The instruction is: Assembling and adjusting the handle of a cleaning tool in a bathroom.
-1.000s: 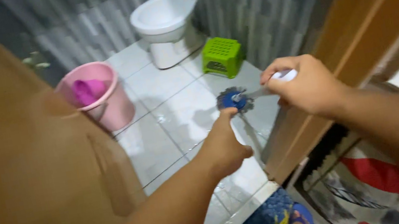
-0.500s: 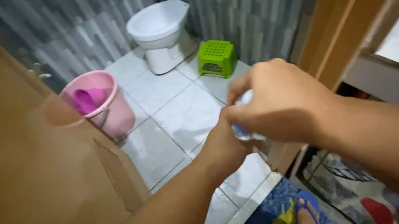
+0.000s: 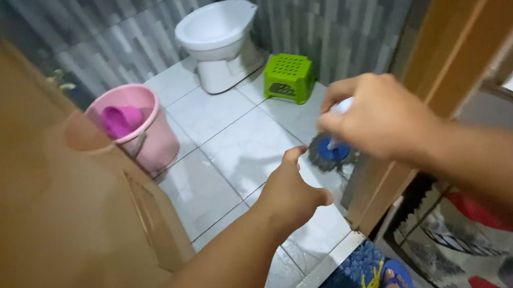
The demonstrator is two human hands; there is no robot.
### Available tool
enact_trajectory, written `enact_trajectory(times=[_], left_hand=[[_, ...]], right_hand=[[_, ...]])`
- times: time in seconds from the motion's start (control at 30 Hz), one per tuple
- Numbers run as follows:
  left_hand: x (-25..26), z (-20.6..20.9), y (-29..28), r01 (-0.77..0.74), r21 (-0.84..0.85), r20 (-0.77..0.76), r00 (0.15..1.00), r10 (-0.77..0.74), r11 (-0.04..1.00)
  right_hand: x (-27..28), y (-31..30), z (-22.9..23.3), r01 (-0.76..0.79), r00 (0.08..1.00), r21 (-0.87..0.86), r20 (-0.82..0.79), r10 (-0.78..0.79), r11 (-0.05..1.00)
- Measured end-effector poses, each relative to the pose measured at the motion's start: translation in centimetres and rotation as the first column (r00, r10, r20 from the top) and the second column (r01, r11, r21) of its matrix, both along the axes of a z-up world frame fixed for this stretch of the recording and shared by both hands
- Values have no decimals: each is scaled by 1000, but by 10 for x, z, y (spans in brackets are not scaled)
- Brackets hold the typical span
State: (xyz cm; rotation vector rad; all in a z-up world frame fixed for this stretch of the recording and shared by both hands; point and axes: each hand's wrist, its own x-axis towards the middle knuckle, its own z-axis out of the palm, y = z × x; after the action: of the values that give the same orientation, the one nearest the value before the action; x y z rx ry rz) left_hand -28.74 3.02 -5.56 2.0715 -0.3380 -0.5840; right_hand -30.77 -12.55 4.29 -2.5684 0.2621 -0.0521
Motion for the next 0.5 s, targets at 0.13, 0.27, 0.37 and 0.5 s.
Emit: enact_trajectory(times=[0.13,0.27,0.37,0.5], left_hand=[[1,6,10,-125,0,-129,984,124,992],[2,2,17,-175,26,-114,978,177,984],[2,1,20,-206,22,-71,976,207,978],[0,9,19,-175,-8,-69,982,174,985]], right_hand=[[34,-46,-38,-61,994,-43,89,65,997],[61,-85,-80,9,998,-21,-66,-10,1000],[74,-100,-106,-15,985,-2,-172,14,1000],[62,-91,-109,-3,979,160,-200,36,987]])
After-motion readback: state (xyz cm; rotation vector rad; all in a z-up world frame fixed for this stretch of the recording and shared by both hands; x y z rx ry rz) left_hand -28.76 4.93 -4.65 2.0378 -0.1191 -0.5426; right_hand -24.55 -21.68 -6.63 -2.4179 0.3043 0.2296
